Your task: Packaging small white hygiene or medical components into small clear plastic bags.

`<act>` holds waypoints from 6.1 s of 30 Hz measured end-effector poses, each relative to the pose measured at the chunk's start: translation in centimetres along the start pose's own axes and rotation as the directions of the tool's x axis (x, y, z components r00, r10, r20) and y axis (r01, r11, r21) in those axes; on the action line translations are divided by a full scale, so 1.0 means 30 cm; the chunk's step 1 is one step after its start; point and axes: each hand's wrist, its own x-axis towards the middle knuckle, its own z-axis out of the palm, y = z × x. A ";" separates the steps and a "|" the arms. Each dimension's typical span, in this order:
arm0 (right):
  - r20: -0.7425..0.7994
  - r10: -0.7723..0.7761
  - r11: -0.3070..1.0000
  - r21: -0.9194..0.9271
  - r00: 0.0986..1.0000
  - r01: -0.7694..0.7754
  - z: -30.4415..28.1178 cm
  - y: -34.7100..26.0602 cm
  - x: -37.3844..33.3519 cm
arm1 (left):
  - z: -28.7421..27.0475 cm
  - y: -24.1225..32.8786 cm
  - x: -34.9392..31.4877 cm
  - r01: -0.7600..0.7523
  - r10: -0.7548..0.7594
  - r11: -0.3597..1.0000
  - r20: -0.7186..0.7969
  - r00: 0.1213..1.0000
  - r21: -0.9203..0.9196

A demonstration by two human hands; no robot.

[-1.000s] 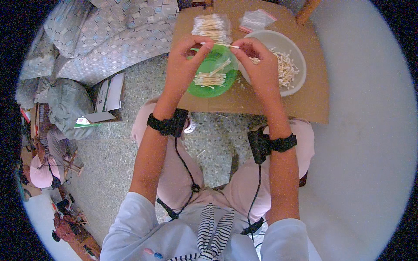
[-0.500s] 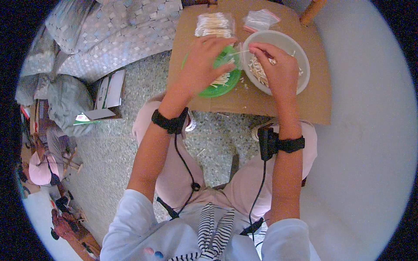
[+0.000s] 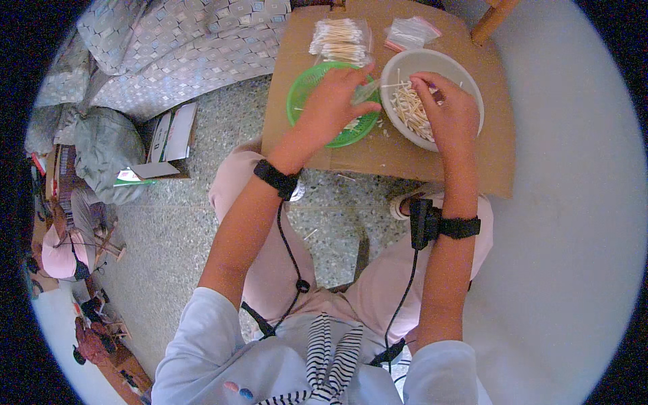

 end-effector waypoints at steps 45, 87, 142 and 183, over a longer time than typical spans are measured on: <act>-0.028 0.027 0.955 0.295 0.999 -0.017 -0.021 -0.039 -0.008 | -0.110 -0.012 -0.020 -0.096 0.102 0.993 0.079 0.992 -0.076; 0.179 -0.105 0.902 -0.397 0.978 0.170 0.086 0.066 0.010 | -0.075 -0.026 -0.032 -0.039 0.072 0.989 0.237 0.969 -0.141; 0.109 -0.028 0.725 0.687 0.994 -0.055 0.034 -0.043 0.015 | -0.117 0.058 0.014 -0.091 -0.029 0.945 -0.358 0.933 -0.315; 0.149 -0.036 0.751 0.656 0.988 -0.071 -0.021 0.028 0.017 | -0.071 0.017 0.008 0.024 -0.060 0.924 -0.083 0.995 -0.381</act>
